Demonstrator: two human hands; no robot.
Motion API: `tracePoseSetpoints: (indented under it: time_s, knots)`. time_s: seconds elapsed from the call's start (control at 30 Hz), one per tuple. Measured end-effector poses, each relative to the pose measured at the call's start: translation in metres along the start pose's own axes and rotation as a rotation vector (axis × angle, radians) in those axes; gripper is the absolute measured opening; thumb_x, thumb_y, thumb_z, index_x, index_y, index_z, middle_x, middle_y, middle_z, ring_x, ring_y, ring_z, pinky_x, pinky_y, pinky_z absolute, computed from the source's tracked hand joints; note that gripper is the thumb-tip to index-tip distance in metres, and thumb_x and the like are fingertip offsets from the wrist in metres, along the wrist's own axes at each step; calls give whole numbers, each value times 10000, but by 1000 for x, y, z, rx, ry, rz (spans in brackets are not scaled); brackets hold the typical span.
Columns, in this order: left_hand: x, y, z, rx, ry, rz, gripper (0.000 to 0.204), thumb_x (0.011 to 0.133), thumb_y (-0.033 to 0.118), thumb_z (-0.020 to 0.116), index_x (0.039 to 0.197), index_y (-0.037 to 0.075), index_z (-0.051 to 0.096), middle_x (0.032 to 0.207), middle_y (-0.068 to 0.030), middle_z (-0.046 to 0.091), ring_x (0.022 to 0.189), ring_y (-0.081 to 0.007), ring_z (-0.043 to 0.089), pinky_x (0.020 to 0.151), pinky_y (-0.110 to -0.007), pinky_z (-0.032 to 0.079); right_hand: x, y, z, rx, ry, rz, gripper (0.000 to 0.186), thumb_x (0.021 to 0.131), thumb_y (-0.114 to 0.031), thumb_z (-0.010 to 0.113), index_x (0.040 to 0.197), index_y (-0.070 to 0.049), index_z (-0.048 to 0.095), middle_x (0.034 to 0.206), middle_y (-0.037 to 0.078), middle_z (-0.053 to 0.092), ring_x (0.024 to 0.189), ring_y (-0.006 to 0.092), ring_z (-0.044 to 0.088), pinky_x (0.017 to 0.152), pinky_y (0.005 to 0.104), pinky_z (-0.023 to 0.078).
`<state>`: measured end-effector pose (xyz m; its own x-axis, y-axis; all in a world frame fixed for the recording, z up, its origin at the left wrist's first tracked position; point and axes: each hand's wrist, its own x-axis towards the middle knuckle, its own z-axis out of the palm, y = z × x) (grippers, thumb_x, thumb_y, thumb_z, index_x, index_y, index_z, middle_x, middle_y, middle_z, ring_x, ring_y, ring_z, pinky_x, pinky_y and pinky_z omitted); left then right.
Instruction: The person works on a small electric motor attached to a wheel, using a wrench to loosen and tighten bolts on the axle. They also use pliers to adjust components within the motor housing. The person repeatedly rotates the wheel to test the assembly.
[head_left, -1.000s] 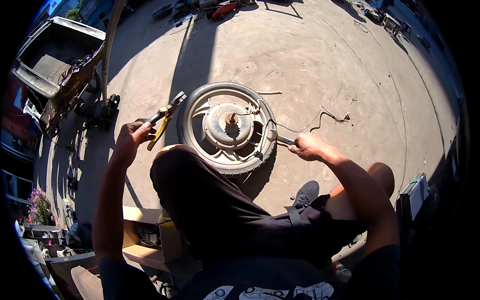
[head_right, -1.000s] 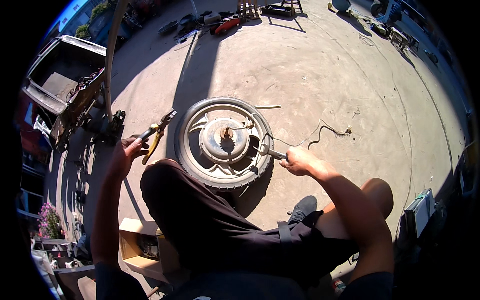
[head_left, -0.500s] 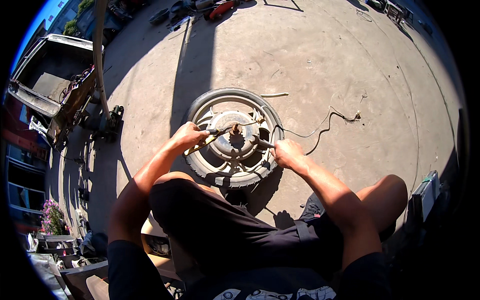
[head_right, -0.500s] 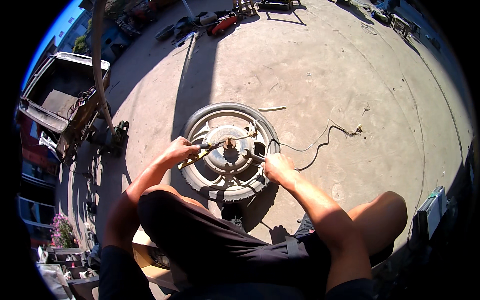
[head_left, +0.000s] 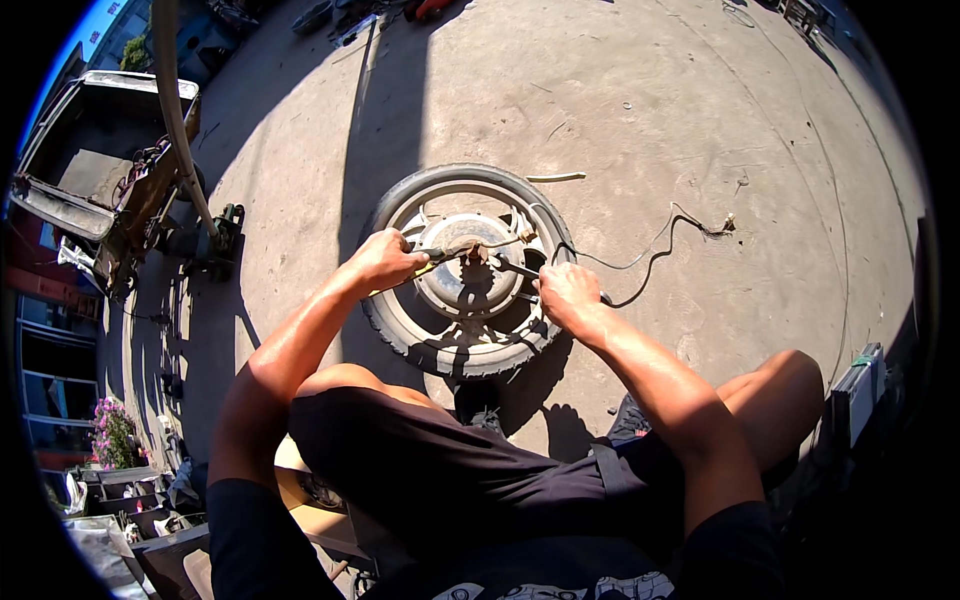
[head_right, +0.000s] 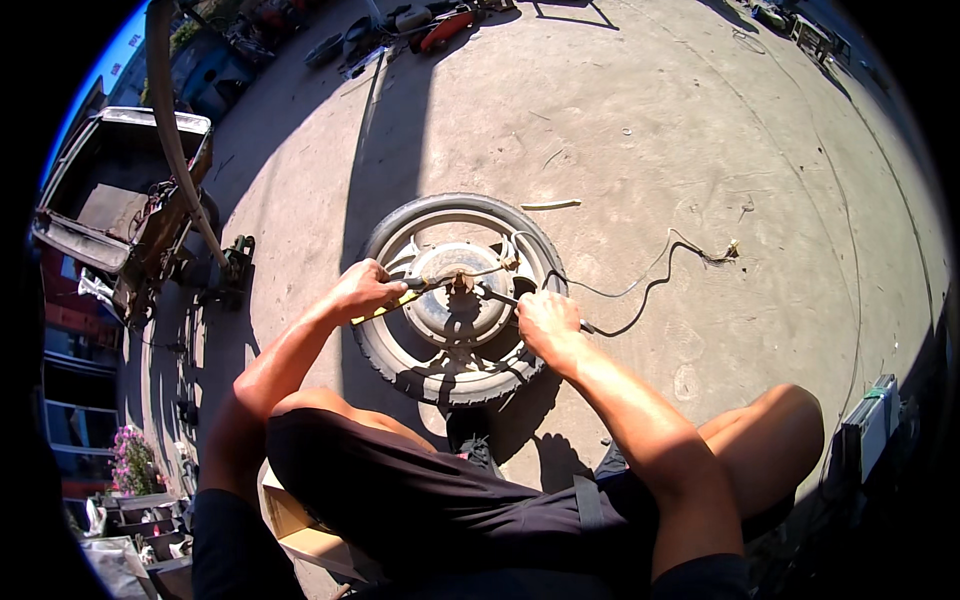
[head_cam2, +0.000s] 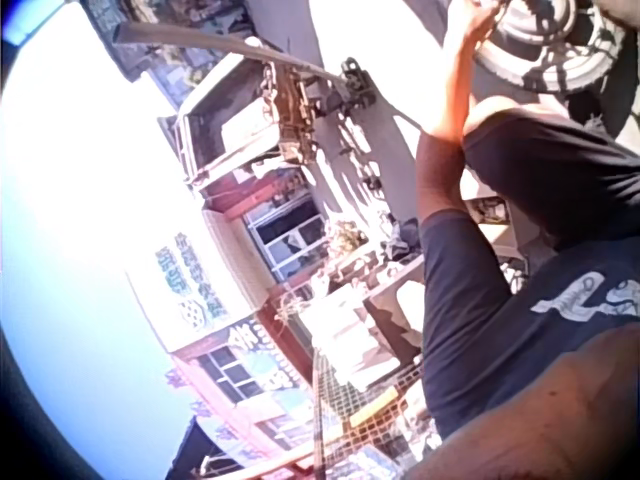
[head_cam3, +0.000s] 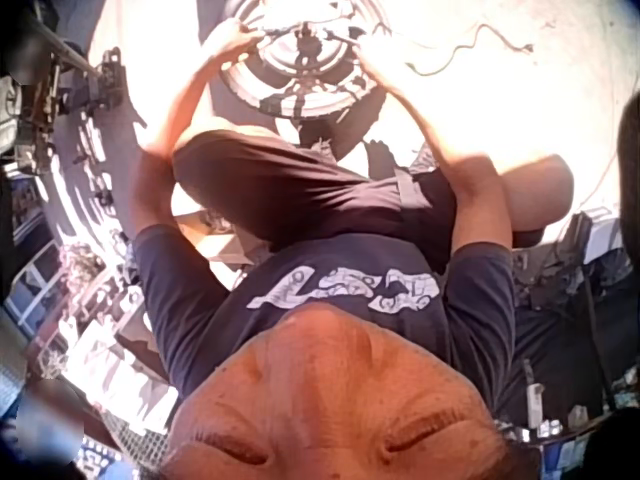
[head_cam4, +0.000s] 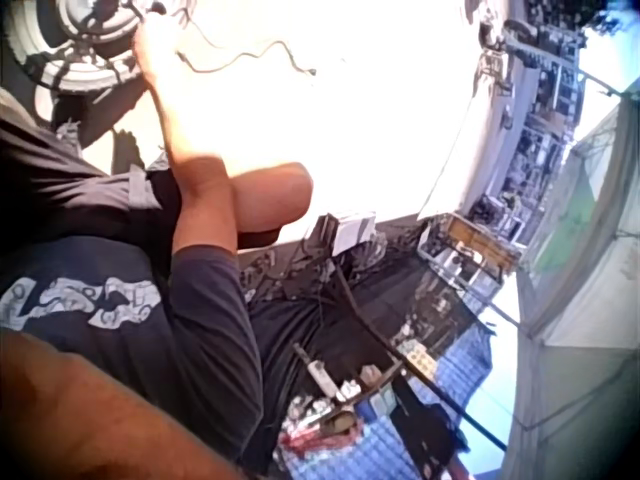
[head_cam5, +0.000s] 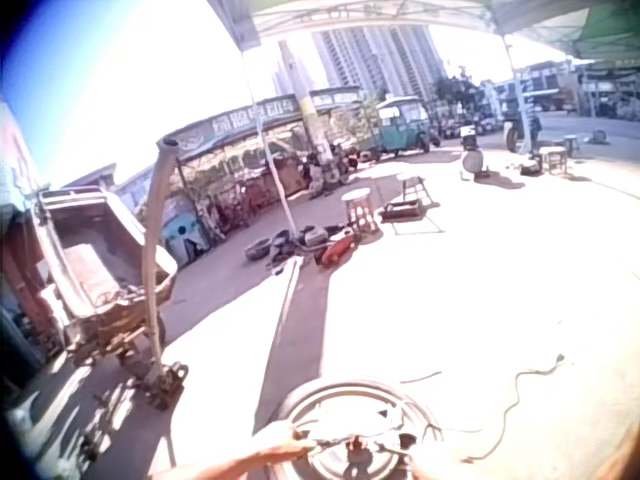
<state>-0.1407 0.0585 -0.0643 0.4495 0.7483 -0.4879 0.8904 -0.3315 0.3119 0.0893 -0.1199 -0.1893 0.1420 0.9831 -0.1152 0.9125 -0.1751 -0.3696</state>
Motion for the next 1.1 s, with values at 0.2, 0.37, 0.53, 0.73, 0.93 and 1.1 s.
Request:
tracePoseSetpoints:
  time_s: [0.2,0.37,0.53,0.73,0.93,1.1]
  knots:
    - [-7,-2,3,3,-22,-2,434,835,387,631,718,-27,690,567,-93,538,548,-156,522,552,-373,442,9,-11,7,-41,57,-24,121,801,-94,605,866,-62,702,892,144,712,881,291,704,740,411,565]
    - [-7,-9,6,-46,-41,19,447,845,380,623,706,-43,661,558,-65,507,538,-135,488,520,-365,411,14,-14,9,-45,57,-19,132,798,-79,594,861,-53,707,898,146,712,888,293,703,736,404,563]
    - [-10,-6,3,-35,-74,-11,445,853,375,660,749,-58,667,589,-115,543,563,-169,524,548,-385,434,19,-20,1,-14,33,-39,124,782,-84,576,838,-32,675,860,179,700,863,340,691,737,439,551]
    - [-3,-6,-2,17,-86,38,421,827,351,717,809,-68,681,666,-184,615,627,-220,604,613,-420,482,24,-30,-8,-5,-1,-18,137,766,-72,583,841,-21,686,867,195,702,857,348,697,731,437,559]
    - [3,-10,-8,57,-135,92,381,774,307,748,788,-66,672,636,-131,594,614,-180,584,599,-390,475,27,-29,0,-51,114,-75,114,756,-69,607,775,-47,717,821,161,712,824,304,712,708,412,565]
    - [11,-20,-9,58,-124,143,351,750,278,747,775,-64,671,641,-126,607,617,-176,603,599,-379,488,32,-36,-2,-46,78,-76,113,741,-68,613,759,-38,721,803,172,710,803,309,714,698,409,570]
